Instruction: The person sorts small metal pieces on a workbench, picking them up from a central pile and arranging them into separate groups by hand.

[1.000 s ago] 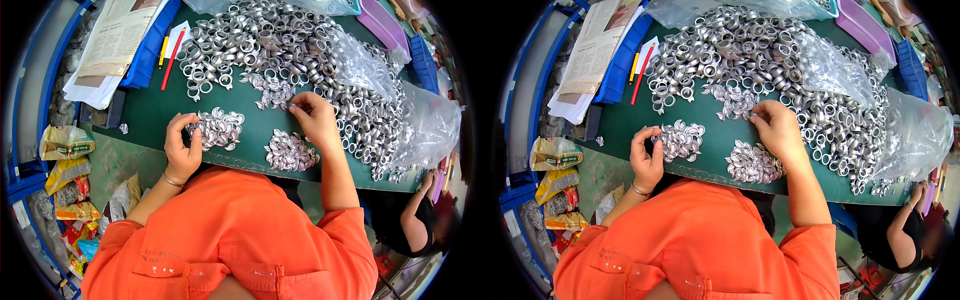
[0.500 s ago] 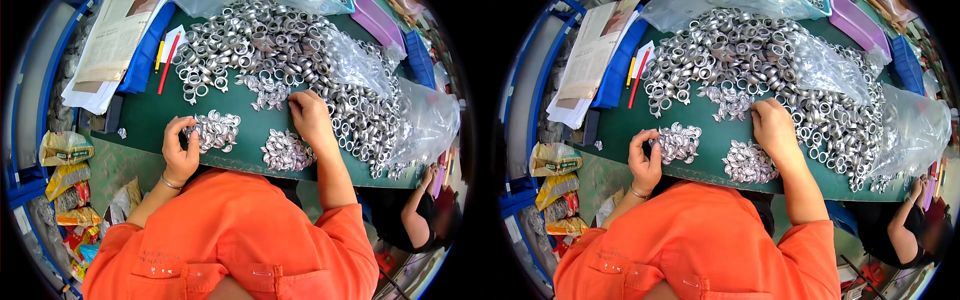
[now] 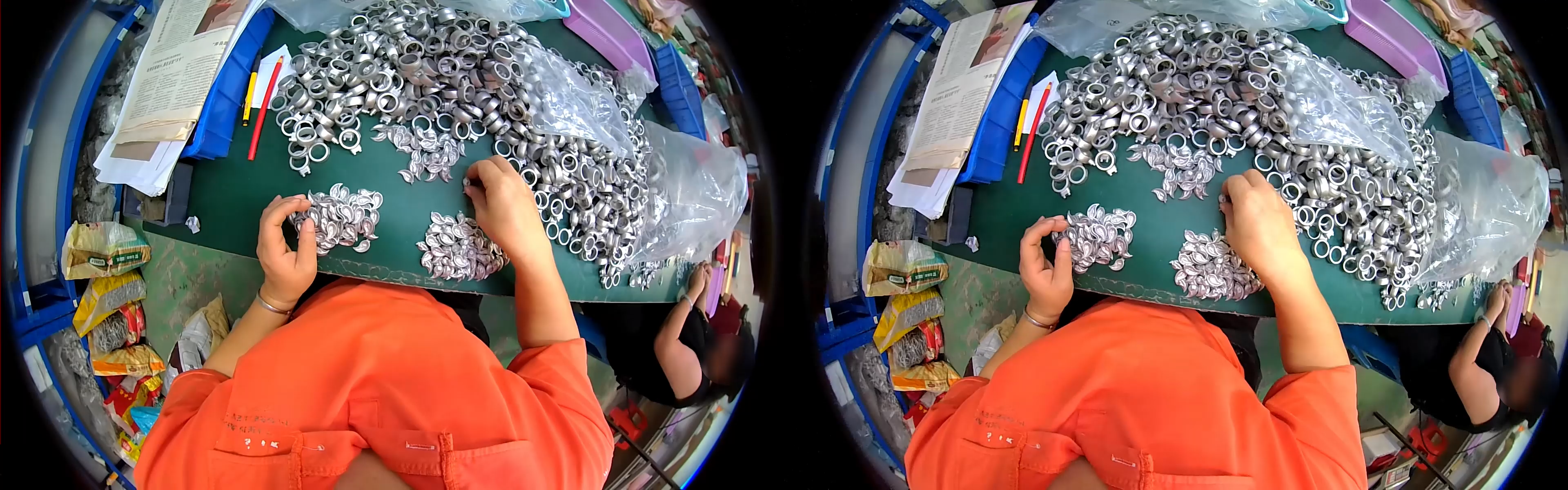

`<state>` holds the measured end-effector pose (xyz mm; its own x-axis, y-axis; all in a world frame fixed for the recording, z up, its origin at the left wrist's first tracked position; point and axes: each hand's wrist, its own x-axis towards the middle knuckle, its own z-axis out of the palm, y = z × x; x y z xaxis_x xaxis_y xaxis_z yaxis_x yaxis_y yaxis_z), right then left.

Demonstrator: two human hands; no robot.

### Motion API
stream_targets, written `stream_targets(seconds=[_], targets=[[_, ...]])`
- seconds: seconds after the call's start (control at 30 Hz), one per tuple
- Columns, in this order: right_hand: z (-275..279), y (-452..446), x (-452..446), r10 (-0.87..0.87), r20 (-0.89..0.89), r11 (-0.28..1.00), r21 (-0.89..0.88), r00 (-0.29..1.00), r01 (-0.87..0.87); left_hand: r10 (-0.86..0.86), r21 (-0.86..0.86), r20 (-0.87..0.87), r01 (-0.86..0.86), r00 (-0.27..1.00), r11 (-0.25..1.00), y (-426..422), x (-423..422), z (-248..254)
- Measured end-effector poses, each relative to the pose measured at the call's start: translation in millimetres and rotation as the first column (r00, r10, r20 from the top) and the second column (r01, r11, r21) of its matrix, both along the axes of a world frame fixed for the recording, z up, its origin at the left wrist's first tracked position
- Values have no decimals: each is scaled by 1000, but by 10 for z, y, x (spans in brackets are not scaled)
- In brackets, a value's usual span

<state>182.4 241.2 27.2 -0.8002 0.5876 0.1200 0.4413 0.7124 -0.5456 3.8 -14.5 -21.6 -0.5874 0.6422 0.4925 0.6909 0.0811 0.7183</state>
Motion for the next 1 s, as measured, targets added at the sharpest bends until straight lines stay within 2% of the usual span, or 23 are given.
stream_targets(seconds=[0.1, 0.13, 0.17, 0.23, 0.3, 0.33, 0.4, 0.5, 0.57, 0.63, 0.8, 0.9, 0.93, 0.97, 1.0], targets=[[77, 43, 1, 51, -11, 995, -90, 999, -52, 3, 0, 5, -3, 1000, 1000, -11, -6, 0], [104, 54, 21, 36, 8, 938, -346, 999, -31, 1, 1, 7, -1, 1000, 1000, -7, -9, -1], [136, 79, 40, 28, 31, 816, -578, 999, -5, 6, 2, 5, -6, 1000, 1000, 2, -10, 5], [252, 187, 99, 229, 96, 670, -738, 969, -85, 35, 2, -21, -35, 999, 999, 13, 0, 22], [281, 214, 104, 376, 35, 766, -573, 926, -290, 34, 1, -26, -34, 999, 999, 20, 3, 24], [245, 182, 55, 378, 32, 765, -574, 925, -292, 29, 3, -29, -29, 999, 1000, 22, 0, 25], [105, 59, -97, 129, -96, 964, -222, 987, -148, 30, 0, -33, -30, 999, 1000, 16, -4, 27], [-89, -42, -242, 39, -153, 989, -135, 987, -60, 35, 3, -28, -35, 999, 999, 16, 2, 24], [-13, -25, -218, 54, -110, 989, -131, 992, -68, 43, 2, -21, -43, 999, 999, 9, -2, 26], [35, 8, -170, 55, -47, 958, -278, 997, -66, 35, 11, -15, -35, 999, 999, 18, -4, 23], [-7, -5, -128, 60, -85, 969, -235, 995, -78, 35, 10, -36, -34, 999, 999, 19, 0, 25], [24, -59, -186, 50, -7, 985, -165, 999, -50, 36, 9, -37, -36, 999, 999, 21, -3, 19], [95, -109, -220, -30, 24, 913, -406, 999, 37, 35, 11, -40, -34, 999, 999, 15, -6, 16], [92, -189, -264, -18, 20, 911, -411, 1000, 25, 45, 6, -44, -45, 998, 999, 9, -9, 18], [89, -275, -300, -11, -37, 828, -561, 999, -12, 35, -1, -62, -35, 997, 999, 7, -9, 21]])
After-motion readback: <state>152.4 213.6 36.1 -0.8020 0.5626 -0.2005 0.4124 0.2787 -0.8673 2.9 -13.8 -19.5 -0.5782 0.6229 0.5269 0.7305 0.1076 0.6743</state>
